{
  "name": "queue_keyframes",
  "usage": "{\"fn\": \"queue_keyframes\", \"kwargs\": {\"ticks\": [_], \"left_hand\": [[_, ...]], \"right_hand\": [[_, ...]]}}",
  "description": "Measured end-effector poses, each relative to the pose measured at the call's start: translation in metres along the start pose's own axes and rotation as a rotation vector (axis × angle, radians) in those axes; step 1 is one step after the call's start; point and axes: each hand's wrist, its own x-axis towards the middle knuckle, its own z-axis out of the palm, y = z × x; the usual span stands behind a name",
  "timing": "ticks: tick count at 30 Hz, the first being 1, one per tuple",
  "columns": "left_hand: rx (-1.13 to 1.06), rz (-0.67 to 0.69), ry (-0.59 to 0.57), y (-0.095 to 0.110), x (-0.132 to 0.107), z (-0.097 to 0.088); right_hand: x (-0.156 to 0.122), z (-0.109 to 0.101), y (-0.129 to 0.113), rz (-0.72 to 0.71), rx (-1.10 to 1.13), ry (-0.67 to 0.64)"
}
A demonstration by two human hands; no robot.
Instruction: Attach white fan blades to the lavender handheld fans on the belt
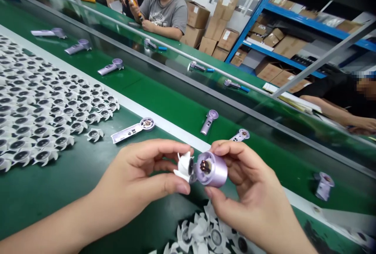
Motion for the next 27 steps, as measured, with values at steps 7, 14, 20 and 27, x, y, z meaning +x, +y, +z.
{"fn": "queue_keyframes", "kwargs": {"ticks": [7, 14, 20, 27], "left_hand": [[0.153, 0.108, -0.022, -0.002, 0.0, 0.0], [0.275, 0.164, 0.006, -0.006, 0.0, -0.002], [0.331, 0.193, -0.003, -0.005, 0.0, -0.002], [0.21, 0.071, 0.014, -0.008, 0.004, -0.001]], "right_hand": [[-0.002, 0.001, 0.002, -0.052, 0.133, -0.078], [0.0, -0.003, 0.002, -0.095, 0.091, -0.109], [0.001, -0.006, 0.006, -0.114, 0.041, -0.14], [0.001, -0.012, 0.002, -0.318, -0.315, -0.145]]}}
